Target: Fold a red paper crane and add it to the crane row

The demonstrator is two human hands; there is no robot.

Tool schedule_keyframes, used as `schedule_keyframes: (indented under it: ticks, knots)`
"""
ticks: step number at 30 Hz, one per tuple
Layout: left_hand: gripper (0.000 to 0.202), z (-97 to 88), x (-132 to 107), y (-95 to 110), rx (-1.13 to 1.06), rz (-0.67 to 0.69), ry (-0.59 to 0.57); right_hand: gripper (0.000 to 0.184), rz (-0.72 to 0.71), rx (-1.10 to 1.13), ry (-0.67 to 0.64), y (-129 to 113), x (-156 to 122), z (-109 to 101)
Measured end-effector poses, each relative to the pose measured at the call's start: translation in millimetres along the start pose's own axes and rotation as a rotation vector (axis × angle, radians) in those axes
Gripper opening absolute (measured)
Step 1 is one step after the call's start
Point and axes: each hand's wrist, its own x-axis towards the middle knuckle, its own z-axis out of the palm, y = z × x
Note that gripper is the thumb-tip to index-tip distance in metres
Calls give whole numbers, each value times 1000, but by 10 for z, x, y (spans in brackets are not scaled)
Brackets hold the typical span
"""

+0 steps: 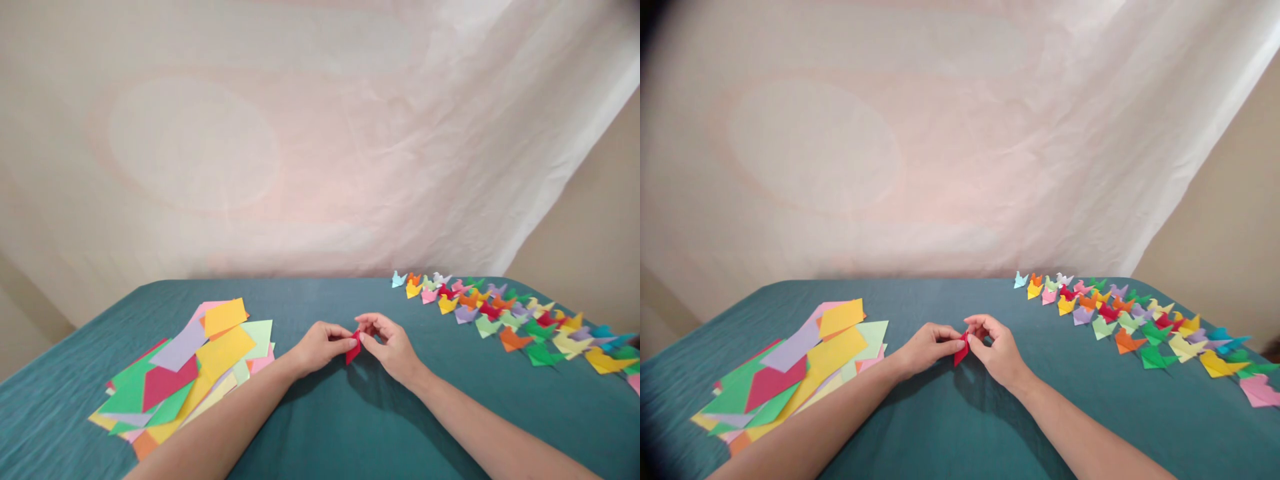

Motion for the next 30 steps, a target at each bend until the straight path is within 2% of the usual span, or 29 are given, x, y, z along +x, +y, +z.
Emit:
schedule_keyframes:
  ticks: [8, 13, 25, 30]
  knots:
    - [39, 2, 21, -41, -28, -36, 36, 17, 2, -41, 42, -14, -6, 11]
    - [37, 15, 29, -84, -39, -27, 67, 14, 4, -109, 57, -24, -11, 2]
    - [37, 39, 14, -46, 22, -29, 141, 12, 33, -152, 68, -34, -9, -3]
    - [37, 50, 20, -54, 0, -26, 147, 7, -6, -182, 67, -49, -12, -7]
